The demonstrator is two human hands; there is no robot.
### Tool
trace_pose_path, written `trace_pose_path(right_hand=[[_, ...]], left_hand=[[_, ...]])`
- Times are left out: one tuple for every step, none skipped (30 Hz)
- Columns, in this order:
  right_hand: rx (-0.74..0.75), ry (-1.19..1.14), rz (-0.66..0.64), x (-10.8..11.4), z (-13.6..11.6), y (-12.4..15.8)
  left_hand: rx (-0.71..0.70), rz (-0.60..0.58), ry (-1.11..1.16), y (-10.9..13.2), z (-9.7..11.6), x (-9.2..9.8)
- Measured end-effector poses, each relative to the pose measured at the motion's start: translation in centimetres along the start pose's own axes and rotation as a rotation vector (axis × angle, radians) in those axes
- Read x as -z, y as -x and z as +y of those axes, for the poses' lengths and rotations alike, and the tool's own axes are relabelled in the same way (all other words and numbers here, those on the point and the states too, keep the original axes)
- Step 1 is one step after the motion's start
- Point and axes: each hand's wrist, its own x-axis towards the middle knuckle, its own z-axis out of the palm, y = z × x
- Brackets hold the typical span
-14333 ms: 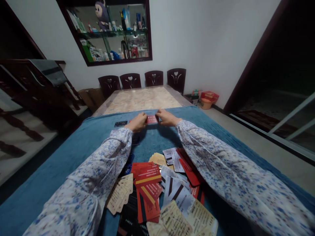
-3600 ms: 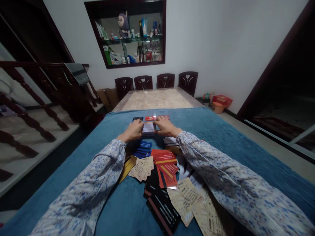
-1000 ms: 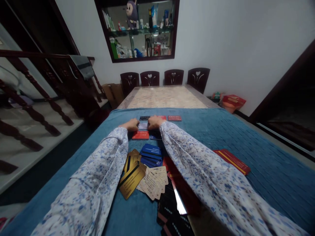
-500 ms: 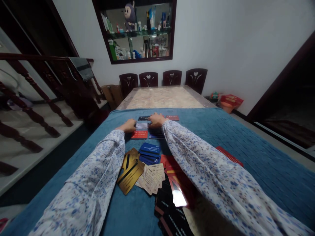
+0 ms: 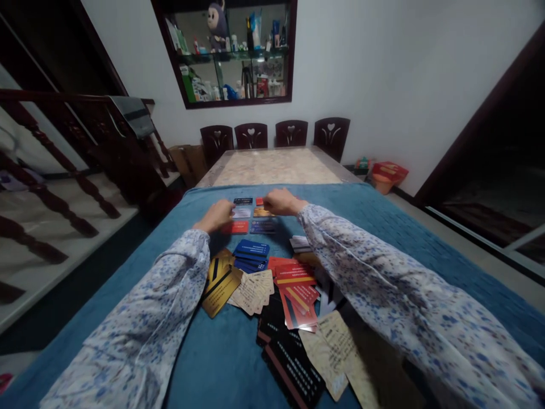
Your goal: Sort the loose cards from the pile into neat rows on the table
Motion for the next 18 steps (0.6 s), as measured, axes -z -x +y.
trace_pose_path(right_hand=[[0.005, 0.001, 0.007, 0.0, 0.2, 0.6], [0.008, 0.005, 0.014, 0.1, 0.4, 1.1], [0.010, 0.009, 0.018, 0.1, 0.6, 1.8], [0.009, 0.013, 0.020, 0.2, 0.8, 2.4], [0.004, 0.013, 0.019, 0.3, 1.0, 3.1], [0.007, 0.006, 0.009, 0.3, 1.1, 3.9], [0.008, -0.007, -0.003, 0.4, 1.3, 4.6], [0.006, -0.019, -0.005, 0.4, 1.5, 5.3], [0.005, -0.023, -0.004, 0.4, 1.7, 6.0], [0.000, -0.025, -0.001, 0.4, 2.0, 6.7], [-0.008, -0.027, 0.004, 0.4, 2.2, 7.3], [-0.017, -0.030, 0.005, 0.3, 2.4, 7.9], [-0.025, -0.036, 0.008, 0.2, 2.6, 8.5], [-0.029, -0.044, 0.012, 0.1, 2.8, 9.1], [-0.051, -0.044, 0.002, 0.0, 3.0, 9.6], [-0.062, -0.045, -0.008, -0.1, 3.2, 10.1], [-0.068, -0.046, -0.010, -0.2, 3.3, 10.5], [-0.074, -0.046, -0.012, -0.2, 3.4, 11.0]], left_hand=[[-0.006, 0.001, -0.006, 0.3, 0.5, 0.1], [-0.011, -0.001, -0.012, 0.5, 1.0, 0.3], [-0.016, 0.000, -0.014, 0.8, 1.5, 0.4], [-0.020, 0.004, -0.012, 1.0, 2.0, 0.5], [-0.025, 0.012, -0.006, 1.3, 2.5, 0.7], [-0.032, 0.023, 0.004, 1.6, 3.0, 0.8], [-0.041, 0.035, 0.015, 1.9, 3.5, 0.9], [-0.052, 0.043, 0.030, 2.2, 4.1, 1.0], [-0.060, 0.050, 0.049, 2.4, 4.6, 1.2], [-0.071, 0.049, 0.056, 2.7, 5.2, 1.2], [-0.081, 0.046, 0.061, 2.9, 5.8, 1.3], [-0.091, 0.048, 0.070, 3.1, 6.4, 1.3], [-0.098, 0.048, 0.083, 3.3, 7.0, 1.3], [-0.110, 0.048, 0.099, 3.5, 7.6, 1.3], [-0.113, 0.058, 0.114, 3.6, 8.2, 1.3], [-0.123, 0.060, 0.121, 3.7, 8.9, 1.2], [-0.123, 0.057, 0.118, 3.8, 9.5, 1.1], [-0.123, 0.054, 0.116, 3.9, 10.1, 1.0]])
